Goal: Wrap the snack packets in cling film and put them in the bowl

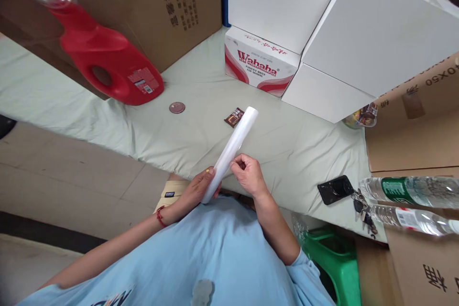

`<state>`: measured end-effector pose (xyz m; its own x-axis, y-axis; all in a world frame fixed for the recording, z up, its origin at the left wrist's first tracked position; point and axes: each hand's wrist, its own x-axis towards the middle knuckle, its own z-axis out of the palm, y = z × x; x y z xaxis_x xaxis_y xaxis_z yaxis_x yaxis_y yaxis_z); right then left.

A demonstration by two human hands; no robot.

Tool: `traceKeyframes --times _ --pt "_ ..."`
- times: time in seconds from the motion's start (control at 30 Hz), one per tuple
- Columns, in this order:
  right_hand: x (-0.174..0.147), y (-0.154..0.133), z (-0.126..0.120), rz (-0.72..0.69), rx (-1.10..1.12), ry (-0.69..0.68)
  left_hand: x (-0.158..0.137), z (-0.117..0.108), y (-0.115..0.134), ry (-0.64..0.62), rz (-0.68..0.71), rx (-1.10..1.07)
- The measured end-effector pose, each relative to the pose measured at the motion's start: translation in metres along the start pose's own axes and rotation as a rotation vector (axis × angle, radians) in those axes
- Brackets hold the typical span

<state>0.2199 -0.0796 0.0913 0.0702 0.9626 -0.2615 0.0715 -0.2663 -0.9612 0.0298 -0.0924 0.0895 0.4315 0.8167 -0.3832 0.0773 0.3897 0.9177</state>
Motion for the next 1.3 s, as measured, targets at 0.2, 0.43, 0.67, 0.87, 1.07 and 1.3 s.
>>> traceKeyframes --times 0.2,0.43,0.67,0.87,1.07,1.3 --pt "0.002 0.015 -0.006 0.059 0.068 0.026 0.001 0.000 -0.001 -0.016 -0.026 -0.045" --pt "-0.002 0.020 -0.003 -0.010 0.280 0.098 0.002 0.003 -0.002 -0.013 -0.035 -0.086" --pt "0.003 0.026 0.005 -0.097 0.225 0.206 0.003 0.004 -0.007 -0.029 -0.023 -0.075" --pt "-0.004 0.018 0.004 -0.078 0.462 0.035 0.008 0.002 -0.024 -0.247 -0.163 -0.354" --pt "-0.006 0.006 0.003 -0.100 0.601 -0.109 0.024 0.005 -0.034 -0.152 -0.138 -0.406" --pt "-0.007 0.004 0.007 -0.126 0.554 -0.177 0.046 0.017 -0.009 -0.055 0.015 -0.442"
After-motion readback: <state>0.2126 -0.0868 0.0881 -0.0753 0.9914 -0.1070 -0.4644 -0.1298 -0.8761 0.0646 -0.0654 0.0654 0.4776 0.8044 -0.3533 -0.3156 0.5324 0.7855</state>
